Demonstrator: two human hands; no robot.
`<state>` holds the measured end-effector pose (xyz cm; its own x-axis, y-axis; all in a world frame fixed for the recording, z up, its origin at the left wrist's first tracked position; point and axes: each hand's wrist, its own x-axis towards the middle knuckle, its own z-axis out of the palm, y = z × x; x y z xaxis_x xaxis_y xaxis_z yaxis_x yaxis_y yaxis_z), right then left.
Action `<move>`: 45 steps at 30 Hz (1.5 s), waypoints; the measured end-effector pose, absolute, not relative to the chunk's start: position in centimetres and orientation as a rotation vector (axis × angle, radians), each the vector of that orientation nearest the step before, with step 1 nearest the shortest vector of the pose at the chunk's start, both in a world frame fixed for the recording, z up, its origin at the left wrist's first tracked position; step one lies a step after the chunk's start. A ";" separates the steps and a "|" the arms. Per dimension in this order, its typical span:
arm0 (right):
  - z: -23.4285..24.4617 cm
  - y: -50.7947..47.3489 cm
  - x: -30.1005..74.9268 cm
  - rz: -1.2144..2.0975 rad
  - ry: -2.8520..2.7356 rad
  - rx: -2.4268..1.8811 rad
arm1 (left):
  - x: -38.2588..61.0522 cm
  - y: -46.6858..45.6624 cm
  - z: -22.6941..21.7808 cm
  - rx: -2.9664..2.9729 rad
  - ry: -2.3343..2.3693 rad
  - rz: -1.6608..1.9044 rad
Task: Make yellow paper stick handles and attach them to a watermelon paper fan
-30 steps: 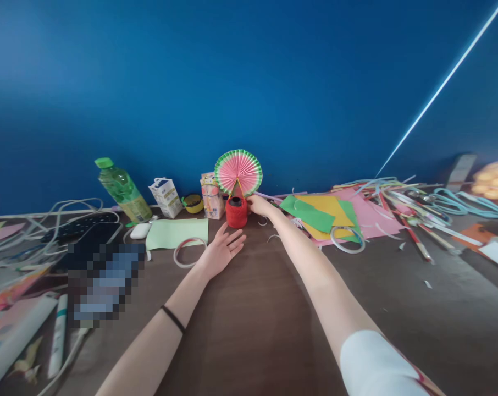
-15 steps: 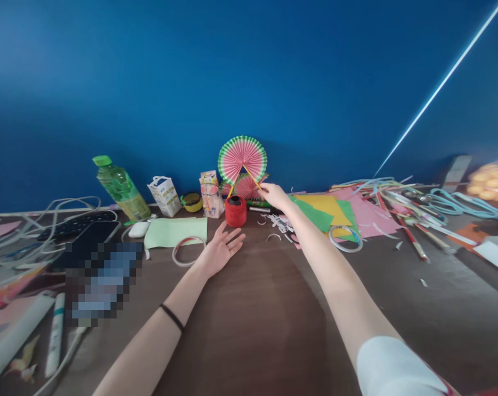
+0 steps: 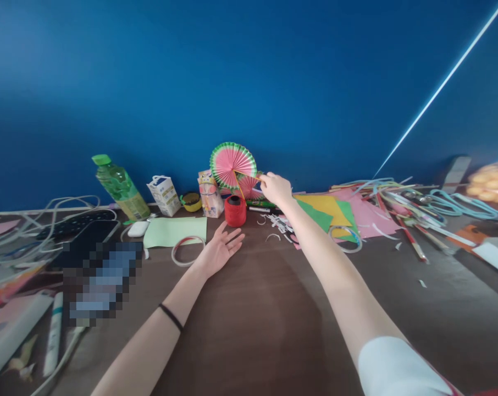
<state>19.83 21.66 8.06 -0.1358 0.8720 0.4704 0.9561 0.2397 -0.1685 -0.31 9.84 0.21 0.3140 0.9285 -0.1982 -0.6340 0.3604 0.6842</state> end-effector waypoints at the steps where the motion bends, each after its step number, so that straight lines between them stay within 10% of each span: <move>1: 8.1 21.7 19.4 -0.287 -2.032 -1.677 | -0.3 9.9 0.2 0.541 0.636 1.098; 45: 13.2 21.8 20.7 -0.872 -1.899 -1.557 | -0.4 9.8 0.2 0.510 0.655 1.102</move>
